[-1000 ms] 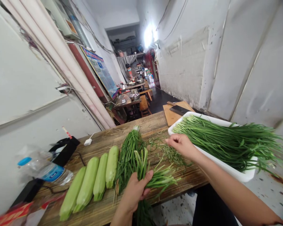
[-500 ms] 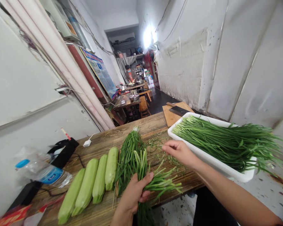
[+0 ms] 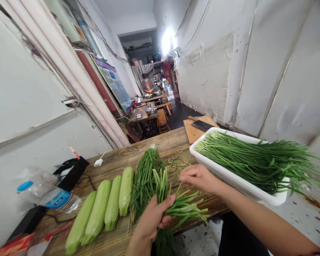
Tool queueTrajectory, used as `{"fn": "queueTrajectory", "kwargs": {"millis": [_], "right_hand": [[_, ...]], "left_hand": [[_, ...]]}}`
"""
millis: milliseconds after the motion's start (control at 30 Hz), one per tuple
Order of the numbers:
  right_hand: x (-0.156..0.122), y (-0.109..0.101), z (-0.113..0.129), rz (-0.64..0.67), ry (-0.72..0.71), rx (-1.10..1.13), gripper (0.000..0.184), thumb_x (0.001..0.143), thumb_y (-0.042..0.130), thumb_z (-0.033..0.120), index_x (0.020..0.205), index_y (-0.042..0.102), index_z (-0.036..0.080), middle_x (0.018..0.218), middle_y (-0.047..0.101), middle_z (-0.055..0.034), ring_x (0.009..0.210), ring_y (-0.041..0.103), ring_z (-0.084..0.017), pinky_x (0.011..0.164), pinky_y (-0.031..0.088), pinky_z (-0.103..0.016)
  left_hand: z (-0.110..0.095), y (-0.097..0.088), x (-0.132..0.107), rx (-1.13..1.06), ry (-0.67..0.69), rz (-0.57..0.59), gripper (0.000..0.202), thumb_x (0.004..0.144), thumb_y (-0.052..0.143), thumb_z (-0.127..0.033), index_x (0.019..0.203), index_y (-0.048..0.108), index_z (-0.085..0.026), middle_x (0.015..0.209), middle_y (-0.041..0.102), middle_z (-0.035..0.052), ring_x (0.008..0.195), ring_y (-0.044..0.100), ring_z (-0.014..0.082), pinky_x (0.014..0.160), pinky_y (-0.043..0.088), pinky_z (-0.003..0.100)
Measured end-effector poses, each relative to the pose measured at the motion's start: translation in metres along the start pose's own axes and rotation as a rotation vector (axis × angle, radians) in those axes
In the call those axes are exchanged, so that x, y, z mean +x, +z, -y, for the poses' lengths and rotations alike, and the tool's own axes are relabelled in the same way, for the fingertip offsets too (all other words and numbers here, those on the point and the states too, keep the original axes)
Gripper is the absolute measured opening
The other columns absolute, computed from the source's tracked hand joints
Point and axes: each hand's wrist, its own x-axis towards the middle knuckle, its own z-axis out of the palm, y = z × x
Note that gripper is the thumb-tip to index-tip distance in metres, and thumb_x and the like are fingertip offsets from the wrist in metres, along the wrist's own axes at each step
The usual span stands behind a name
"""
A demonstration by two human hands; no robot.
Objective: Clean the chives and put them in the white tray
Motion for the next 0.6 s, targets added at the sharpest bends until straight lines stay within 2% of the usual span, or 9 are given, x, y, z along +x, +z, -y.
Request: {"fn": "queueTrajectory", "kwargs": {"millis": [67, 133, 167, 233, 333, 400, 467, 600], "right_hand": [[0.004, -0.001, -0.008, -0.245, 0.123, 0.141, 0.04, 0.08, 0.059, 0.051, 0.065, 0.065, 0.015, 0.056, 0.057, -0.0004, 0.053, 0.048, -0.011, 0.056, 0.039, -0.025], [0.007, -0.003, -0.012, -0.367, 0.187, 0.18, 0.044, 0.078, 0.061, 0.053, 0.055, 0.057, 0.016, 0.05, 0.05, 0.0024, 0.047, 0.04, -0.009, 0.051, 0.034, -0.024], [0.008, -0.003, -0.012, -0.364, 0.186, 0.15, 0.047, 0.077, 0.061, 0.052, 0.049, 0.051, 0.016, 0.048, 0.045, 0.0034, 0.047, 0.037, -0.009, 0.05, 0.032, -0.024], [0.01, -0.001, -0.008, -0.268, 0.139, 0.023, 0.047, 0.075, 0.065, 0.049, 0.046, 0.045, 0.017, 0.05, 0.04, 0.0045, 0.05, 0.035, -0.008, 0.051, 0.03, -0.024], [0.013, 0.01, 0.001, -0.012, 0.025, -0.145, 0.03, 0.067, 0.074, 0.037, 0.056, 0.056, 0.016, 0.062, 0.047, 0.0034, 0.058, 0.043, -0.01, 0.055, 0.033, -0.023], [0.015, 0.018, 0.003, 0.104, 0.002, -0.178, 0.021, 0.067, 0.073, 0.03, 0.057, 0.06, 0.016, 0.061, 0.05, 0.0029, 0.059, 0.045, -0.01, 0.055, 0.033, -0.023], [0.017, 0.023, 0.002, 0.108, 0.027, -0.145, 0.022, 0.07, 0.069, 0.027, 0.054, 0.06, 0.015, 0.058, 0.051, 0.0023, 0.058, 0.046, -0.011, 0.056, 0.033, -0.023], [0.014, 0.025, -0.007, -0.03, 0.136, 0.038, 0.025, 0.071, 0.067, 0.033, 0.055, 0.06, 0.014, 0.057, 0.053, 0.0014, 0.057, 0.046, -0.011, 0.056, 0.034, -0.024]], "left_hand": [[0.0, 0.0, 0.0, 0.001, -0.006, -0.007, 0.057, 0.048, 0.08, -0.057, 0.073, 0.045, -0.019, 0.042, 0.042, -0.0114, 0.03, 0.024, -0.0008, 0.031, 0.011, 0.014], [0.001, -0.001, 0.0, -0.001, -0.021, -0.023, 0.057, 0.048, 0.08, -0.057, 0.072, 0.044, -0.02, 0.04, 0.039, -0.0127, 0.03, 0.023, -0.0006, 0.031, 0.011, 0.014], [0.002, -0.002, 0.001, 0.0, -0.026, -0.029, 0.057, 0.049, 0.079, -0.057, 0.073, 0.043, -0.02, 0.039, 0.037, -0.0132, 0.03, 0.022, -0.0006, 0.031, 0.011, 0.014], [0.005, -0.002, 0.003, 0.013, -0.023, -0.027, 0.056, 0.051, 0.079, -0.056, 0.074, 0.044, -0.019, 0.041, 0.038, -0.0131, 0.03, 0.022, -0.0009, 0.031, 0.011, 0.014], [0.007, 0.0, 0.007, 0.03, -0.009, -0.001, 0.055, 0.052, 0.079, -0.054, 0.079, 0.046, -0.019, 0.047, 0.042, -0.0119, 0.031, 0.023, -0.0009, 0.032, 0.011, 0.014], [0.006, 0.002, 0.008, 0.031, 0.001, -0.005, 0.055, 0.053, 0.078, -0.053, 0.081, 0.047, -0.019, 0.048, 0.042, -0.0119, 0.031, 0.025, -0.0003, 0.032, 0.011, 0.014], [0.005, 0.003, 0.008, 0.042, 0.023, -0.034, 0.052, 0.056, 0.077, -0.052, 0.081, 0.047, -0.018, 0.049, 0.041, -0.0118, 0.032, 0.028, 0.0006, 0.032, 0.012, 0.014], [0.003, 0.003, 0.008, 0.127, 0.115, -0.107, 0.045, 0.062, 0.075, -0.051, 0.076, 0.048, -0.017, 0.048, 0.041, -0.0109, 0.033, 0.032, 0.002, 0.032, 0.016, 0.015]]}}
